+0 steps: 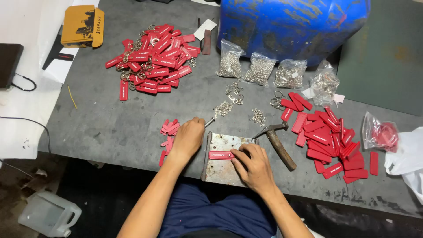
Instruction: Assembling red leather tags with metal keychains using a hammer and a metal assembly block
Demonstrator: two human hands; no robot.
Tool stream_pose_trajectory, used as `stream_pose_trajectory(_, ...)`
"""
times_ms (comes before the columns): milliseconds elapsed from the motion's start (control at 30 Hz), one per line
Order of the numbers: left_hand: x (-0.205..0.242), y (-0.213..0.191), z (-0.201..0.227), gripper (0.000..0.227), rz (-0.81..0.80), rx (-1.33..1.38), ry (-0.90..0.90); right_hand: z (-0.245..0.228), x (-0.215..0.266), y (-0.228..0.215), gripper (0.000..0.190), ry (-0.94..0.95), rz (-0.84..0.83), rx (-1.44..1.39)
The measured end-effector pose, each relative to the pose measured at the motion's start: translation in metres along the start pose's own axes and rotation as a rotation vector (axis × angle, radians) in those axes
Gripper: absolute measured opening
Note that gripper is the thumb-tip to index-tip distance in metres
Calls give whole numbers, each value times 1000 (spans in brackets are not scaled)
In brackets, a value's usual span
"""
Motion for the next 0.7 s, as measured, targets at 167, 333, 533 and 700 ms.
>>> stream_pose_trajectory(167,7,-41,22,9,161,63,3,-1,-2,-4,22,7,-19,-26)
stream_pose_trajectory(333,28,-61,53,10,303,545,46,1,-2,-2,22,42,-9,-45)
stream_pose_trajectory(533,54,-49,89,6,231,880,132,4,0,2,23,87,11,-89)
stream_pose_trajectory(700,54,-30,88,12,234,861,245,2,-2,-1,22,99,14,-114)
Point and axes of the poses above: each hand's wrist, its own x-axis away from the middle knuckle, its own y-axis out of the palm, z = x × y, the point moved 2 cm from there along -x, towards the middle knuckle, and after that the axes turned 5 degrees about x, right-handed, at the moved point
